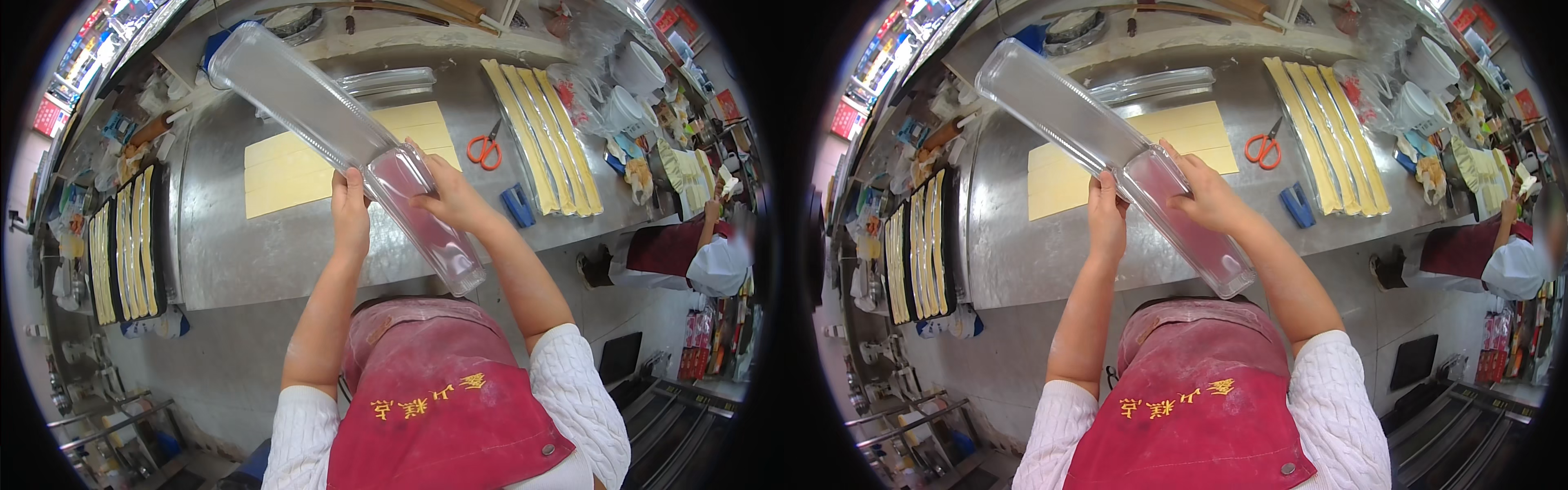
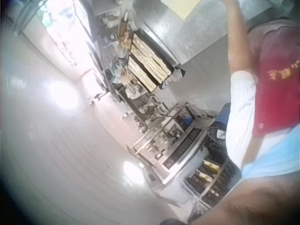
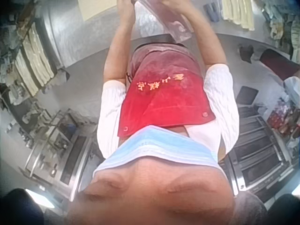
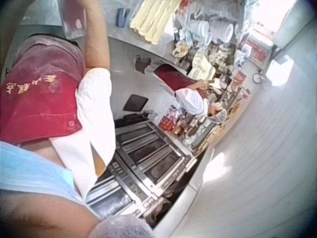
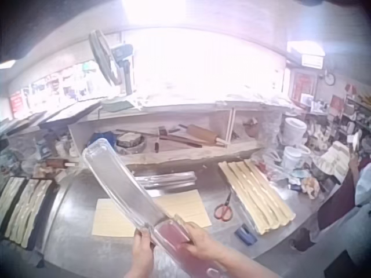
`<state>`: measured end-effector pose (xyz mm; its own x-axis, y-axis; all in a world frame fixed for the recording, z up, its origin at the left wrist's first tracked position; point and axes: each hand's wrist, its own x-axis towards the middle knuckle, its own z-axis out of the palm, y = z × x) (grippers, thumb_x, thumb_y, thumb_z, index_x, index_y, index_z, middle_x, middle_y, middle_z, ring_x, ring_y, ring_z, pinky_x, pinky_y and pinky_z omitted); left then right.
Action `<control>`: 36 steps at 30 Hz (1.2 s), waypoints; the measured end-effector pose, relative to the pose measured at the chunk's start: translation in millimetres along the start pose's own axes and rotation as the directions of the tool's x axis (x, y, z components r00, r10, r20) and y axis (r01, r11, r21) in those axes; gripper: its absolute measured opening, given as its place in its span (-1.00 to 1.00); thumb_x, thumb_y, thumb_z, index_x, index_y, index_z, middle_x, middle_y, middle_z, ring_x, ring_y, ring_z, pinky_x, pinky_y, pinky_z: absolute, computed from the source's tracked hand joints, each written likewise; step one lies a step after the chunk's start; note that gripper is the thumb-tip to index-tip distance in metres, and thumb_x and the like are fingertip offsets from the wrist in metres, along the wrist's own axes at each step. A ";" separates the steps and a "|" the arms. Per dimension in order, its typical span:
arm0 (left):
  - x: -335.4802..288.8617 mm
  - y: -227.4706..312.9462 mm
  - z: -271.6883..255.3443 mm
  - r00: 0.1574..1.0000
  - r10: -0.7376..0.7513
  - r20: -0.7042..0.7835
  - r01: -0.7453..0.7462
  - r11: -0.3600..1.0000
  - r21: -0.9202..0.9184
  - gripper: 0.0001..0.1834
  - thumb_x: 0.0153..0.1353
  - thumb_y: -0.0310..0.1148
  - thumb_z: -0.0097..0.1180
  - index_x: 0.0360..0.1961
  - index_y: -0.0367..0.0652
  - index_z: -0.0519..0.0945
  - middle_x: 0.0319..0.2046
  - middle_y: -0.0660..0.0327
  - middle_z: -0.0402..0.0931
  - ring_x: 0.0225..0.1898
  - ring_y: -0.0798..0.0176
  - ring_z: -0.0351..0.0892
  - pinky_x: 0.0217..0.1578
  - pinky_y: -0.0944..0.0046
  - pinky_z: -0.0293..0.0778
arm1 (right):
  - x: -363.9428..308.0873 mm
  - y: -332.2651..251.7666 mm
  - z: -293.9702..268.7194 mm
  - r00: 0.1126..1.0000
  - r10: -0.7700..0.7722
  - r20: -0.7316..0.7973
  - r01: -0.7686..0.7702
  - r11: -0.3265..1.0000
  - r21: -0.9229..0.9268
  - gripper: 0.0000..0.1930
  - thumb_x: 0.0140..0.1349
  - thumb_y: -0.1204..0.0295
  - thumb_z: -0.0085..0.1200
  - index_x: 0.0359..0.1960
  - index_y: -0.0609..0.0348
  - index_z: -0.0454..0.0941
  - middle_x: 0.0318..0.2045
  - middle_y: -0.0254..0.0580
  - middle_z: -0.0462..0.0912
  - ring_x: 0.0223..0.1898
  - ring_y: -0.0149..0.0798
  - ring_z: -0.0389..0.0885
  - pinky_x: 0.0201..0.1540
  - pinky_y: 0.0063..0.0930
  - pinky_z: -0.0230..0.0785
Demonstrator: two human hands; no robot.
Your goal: The person assembles aluminum foil trays by folding them into shape, securing the edges with a stapler, and trimming excess material with scissors. The person repeats this process for multiple trays on a stainless steel work surface.
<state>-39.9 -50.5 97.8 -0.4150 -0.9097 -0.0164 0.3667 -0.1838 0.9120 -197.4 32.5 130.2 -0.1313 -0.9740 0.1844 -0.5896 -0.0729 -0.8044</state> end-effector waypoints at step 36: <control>-4.9 20.4 22.4 0.991 0.135 0.020 -0.131 0.898 0.420 -0.80 0.07 -0.52 0.19 -0.24 -0.33 0.57 -0.31 0.22 0.57 -0.29 0.38 0.49 -0.27 0.36 0.39 | 0.7 -18.1 2.5 0.866 -0.033 -0.499 0.083 0.993 0.079 -0.86 0.12 0.50 0.16 -0.32 0.33 0.58 -0.45 -0.08 0.62 -0.45 -0.27 0.61 -0.41 -0.49 0.45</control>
<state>-49.0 -41.5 125.7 -0.3786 -0.9184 0.1153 0.0336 0.1109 0.9933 -184.8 32.6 143.5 -0.4923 -0.7338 0.4681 -0.5333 -0.1707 -0.8285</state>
